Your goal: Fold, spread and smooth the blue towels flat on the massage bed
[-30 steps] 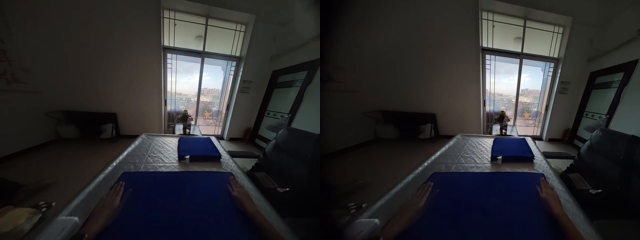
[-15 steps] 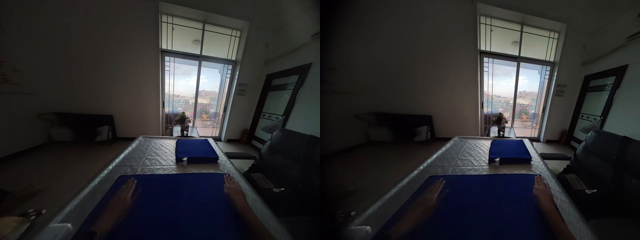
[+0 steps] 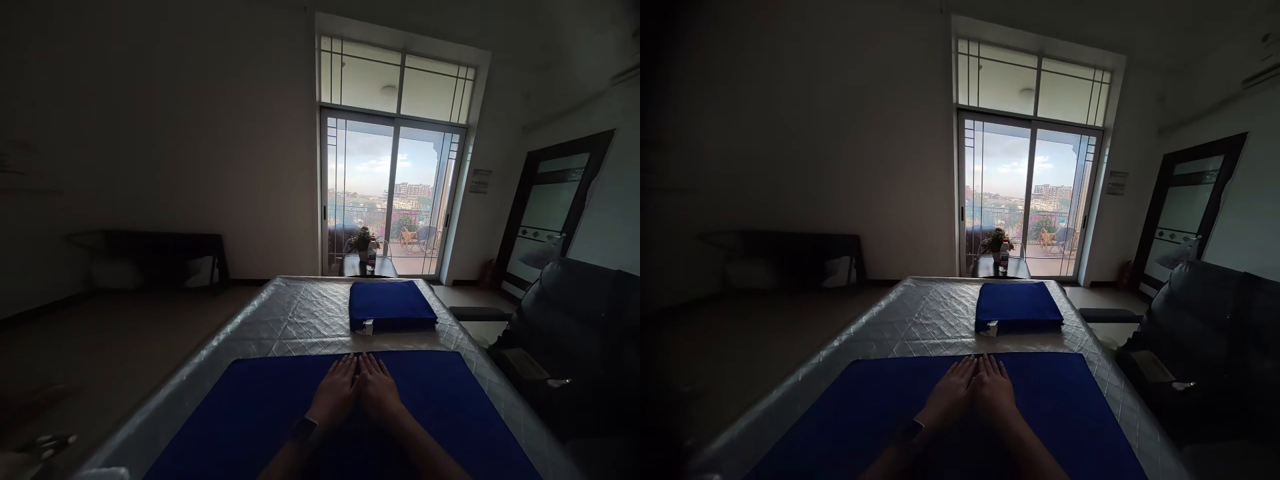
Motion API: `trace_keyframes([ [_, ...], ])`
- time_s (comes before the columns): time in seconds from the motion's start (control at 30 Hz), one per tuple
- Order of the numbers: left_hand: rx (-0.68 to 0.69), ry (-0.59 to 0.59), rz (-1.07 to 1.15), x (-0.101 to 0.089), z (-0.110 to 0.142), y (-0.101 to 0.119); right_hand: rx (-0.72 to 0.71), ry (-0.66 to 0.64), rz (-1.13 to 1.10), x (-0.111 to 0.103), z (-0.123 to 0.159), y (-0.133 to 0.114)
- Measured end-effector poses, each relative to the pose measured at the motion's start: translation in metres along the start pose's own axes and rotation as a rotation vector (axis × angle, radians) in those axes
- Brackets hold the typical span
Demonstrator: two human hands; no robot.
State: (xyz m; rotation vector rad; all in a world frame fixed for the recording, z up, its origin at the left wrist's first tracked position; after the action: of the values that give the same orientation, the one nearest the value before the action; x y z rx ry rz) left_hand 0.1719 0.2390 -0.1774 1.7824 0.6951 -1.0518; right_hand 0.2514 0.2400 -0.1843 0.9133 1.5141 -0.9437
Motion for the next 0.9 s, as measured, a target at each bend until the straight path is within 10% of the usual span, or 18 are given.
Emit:
trace_keyframes([
  [0.17, -0.102, -0.007, -0.041, -0.021, 0.008, -0.039, 0.127, -0.044, 0.046, -0.008, 0.014, 0.062],
  [0.5, -0.413, 0.143, -0.185, -0.117, 0.083, -0.239, 0.393, 0.027, 0.315, -0.007, 0.084, 0.28],
  [0.9, -0.545, 0.149, -0.142, -0.127, 0.095, -0.245, 0.45, 0.046, 0.244, -0.002, 0.087, 0.292],
])
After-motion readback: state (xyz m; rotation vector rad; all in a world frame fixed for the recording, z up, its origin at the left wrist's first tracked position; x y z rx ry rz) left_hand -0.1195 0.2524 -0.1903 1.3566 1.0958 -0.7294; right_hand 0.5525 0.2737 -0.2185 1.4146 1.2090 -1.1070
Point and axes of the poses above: each hand's wrist, its own z-axis away from the middle knuckle, its own x-axis out of the palm, y = z × x, the point moved 10 cm from there along -z, towards the middle knuckle, and after that the axes turned 12 degrees about z, right-handed, at the moved point
